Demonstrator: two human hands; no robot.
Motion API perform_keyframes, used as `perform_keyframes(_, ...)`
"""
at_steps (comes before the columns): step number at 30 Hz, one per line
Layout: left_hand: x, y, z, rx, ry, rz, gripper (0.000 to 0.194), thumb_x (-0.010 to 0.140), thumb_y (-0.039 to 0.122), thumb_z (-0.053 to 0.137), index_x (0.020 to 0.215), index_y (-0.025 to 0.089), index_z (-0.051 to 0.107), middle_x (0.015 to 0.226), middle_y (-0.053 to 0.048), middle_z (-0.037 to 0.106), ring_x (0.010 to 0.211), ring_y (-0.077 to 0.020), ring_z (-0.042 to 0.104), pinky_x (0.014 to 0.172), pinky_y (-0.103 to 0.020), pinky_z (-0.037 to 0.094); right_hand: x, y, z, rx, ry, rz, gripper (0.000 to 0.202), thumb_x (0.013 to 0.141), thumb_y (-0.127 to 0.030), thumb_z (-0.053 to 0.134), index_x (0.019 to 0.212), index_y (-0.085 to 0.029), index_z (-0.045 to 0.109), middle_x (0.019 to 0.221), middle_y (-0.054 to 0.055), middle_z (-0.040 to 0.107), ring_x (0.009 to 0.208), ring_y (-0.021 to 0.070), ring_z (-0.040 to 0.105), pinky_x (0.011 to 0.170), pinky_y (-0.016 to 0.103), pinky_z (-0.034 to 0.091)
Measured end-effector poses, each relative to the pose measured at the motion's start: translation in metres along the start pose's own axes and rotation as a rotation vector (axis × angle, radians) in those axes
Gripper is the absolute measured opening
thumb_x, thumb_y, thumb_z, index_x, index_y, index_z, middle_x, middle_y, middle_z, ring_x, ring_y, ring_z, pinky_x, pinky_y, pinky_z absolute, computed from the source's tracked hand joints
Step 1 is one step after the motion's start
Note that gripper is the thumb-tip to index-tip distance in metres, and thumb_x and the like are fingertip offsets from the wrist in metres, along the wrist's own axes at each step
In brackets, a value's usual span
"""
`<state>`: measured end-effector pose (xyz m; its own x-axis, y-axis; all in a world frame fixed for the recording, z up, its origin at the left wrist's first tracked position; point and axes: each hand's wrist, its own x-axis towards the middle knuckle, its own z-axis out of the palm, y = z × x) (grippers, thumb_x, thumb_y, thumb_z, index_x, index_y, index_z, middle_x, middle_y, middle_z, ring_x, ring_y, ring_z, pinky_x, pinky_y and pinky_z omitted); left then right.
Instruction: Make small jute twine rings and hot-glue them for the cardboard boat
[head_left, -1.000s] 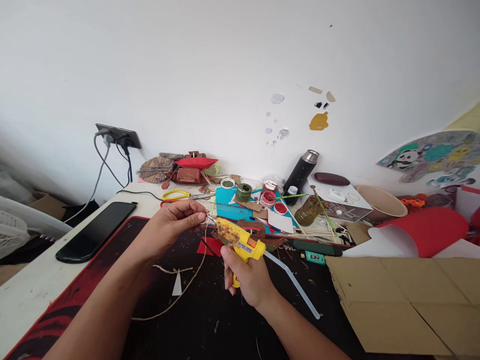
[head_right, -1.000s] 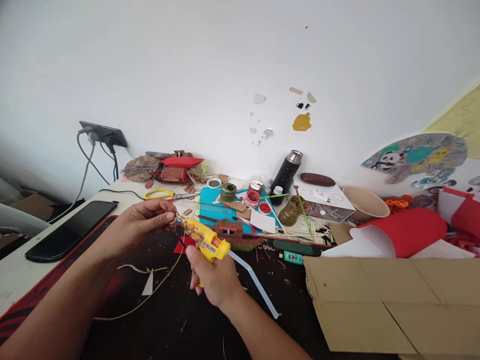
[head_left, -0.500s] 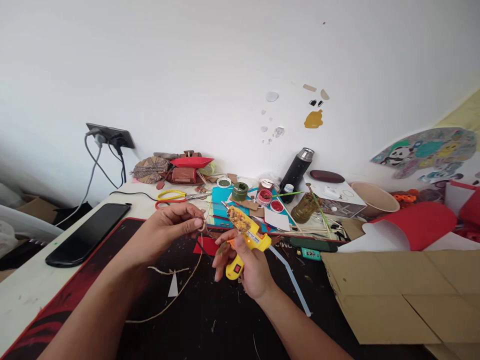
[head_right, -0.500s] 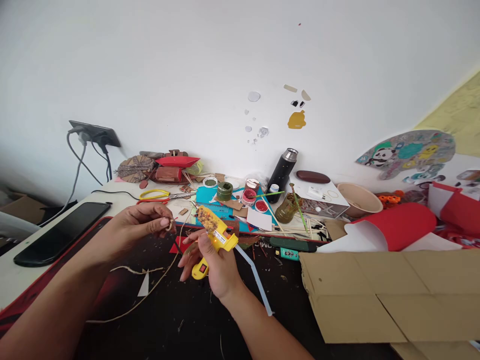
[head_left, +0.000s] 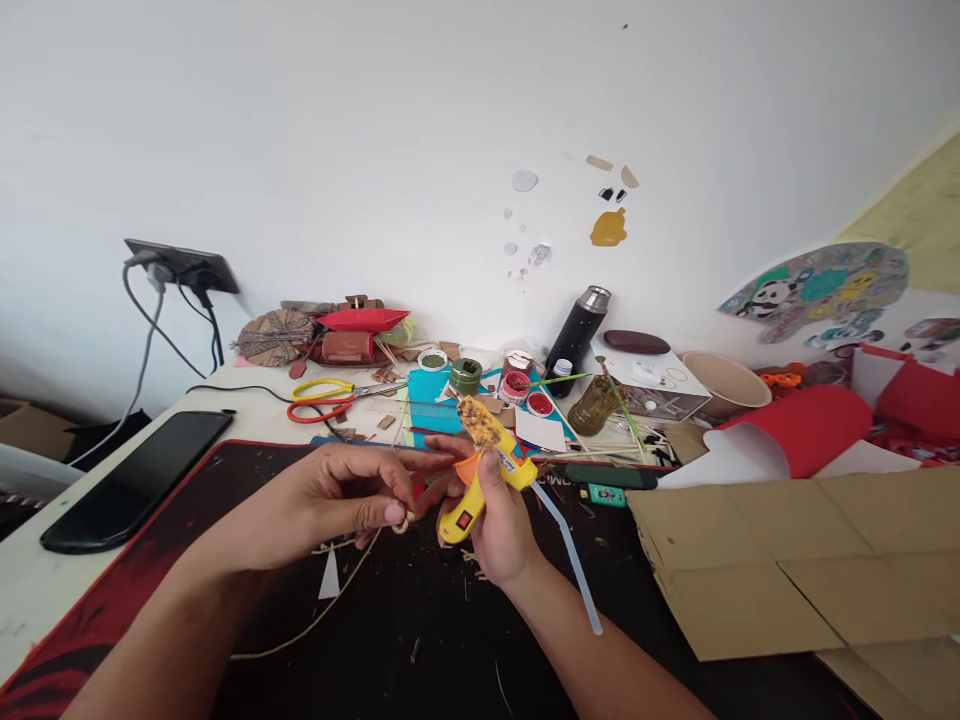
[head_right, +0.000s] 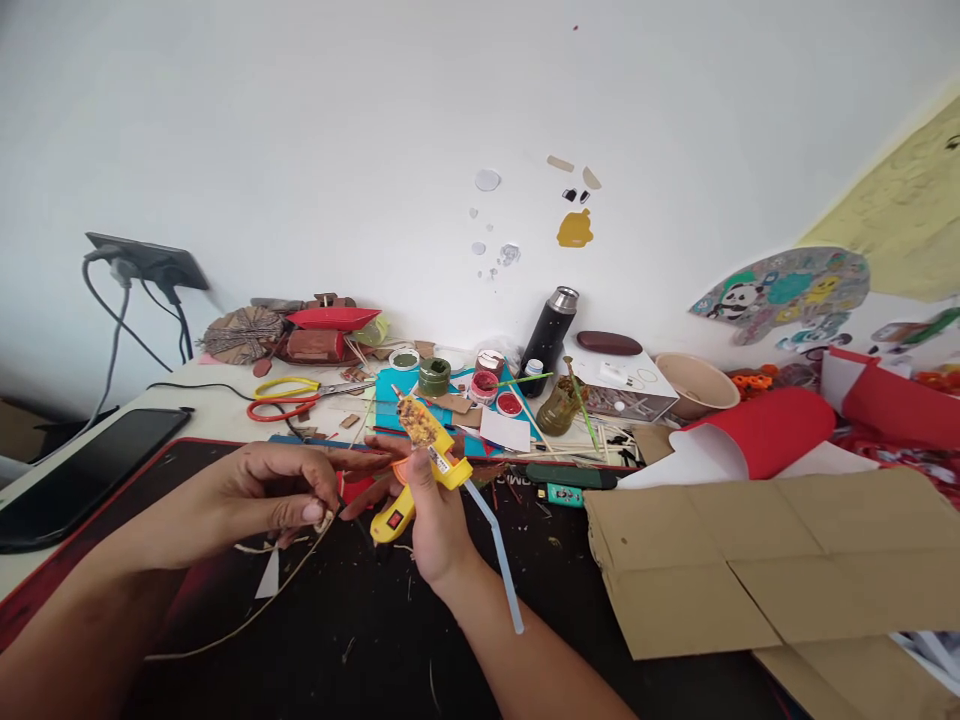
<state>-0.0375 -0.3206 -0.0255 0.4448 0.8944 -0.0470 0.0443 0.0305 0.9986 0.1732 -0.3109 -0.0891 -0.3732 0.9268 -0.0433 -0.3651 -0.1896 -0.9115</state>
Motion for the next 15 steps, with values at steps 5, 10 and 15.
perform_keyframes(5, 0.0, 0.0001, -0.0002, 0.047, -0.001, 0.002, 0.019, 0.085, 0.042, 0.094, 0.078, 0.025, 0.087, 0.107, -0.013, 0.088, 0.06, -0.0193, 0.064, 0.052, -0.029, 0.05, 0.0011, 0.0036, -0.0025, 0.062, -0.011, -0.035, 0.094, 0.086, -0.099, 0.064, 0.136, -0.02, 0.076, 0.078, 0.006, 0.072, 0.068, 0.0261, 0.074, 0.045, 0.028, 0.046)
perform_keyframes(10, 0.0009, -0.0003, 0.0017, 0.067, -0.09, -0.021, 0.02, 0.088, 0.042, 0.091, 0.077, 0.025, 0.086, 0.111, -0.013, 0.088, 0.057, -0.017, 0.06, 0.048, -0.027, 0.049, 0.0005, 0.0006, -0.0027, 0.023, 0.015, -0.007, 0.102, 0.085, -0.102, 0.06, 0.144, -0.02, 0.075, 0.097, 0.014, 0.081, 0.07, 0.0254, 0.074, 0.046, 0.028, 0.048)
perform_keyframes(15, 0.002, -0.0042, 0.0042, 0.059, -0.253, -0.097, 0.026, 0.093, 0.045, 0.086, 0.082, 0.022, 0.087, 0.123, -0.013, 0.085, 0.055, -0.0118, 0.061, 0.044, -0.02, 0.049, 0.0025, -0.0028, -0.0028, 0.038, 0.042, -0.051, 0.099, 0.082, -0.101, 0.065, 0.136, -0.02, 0.08, 0.106, 0.016, 0.083, 0.068, 0.0226, 0.073, 0.045, 0.026, 0.05)
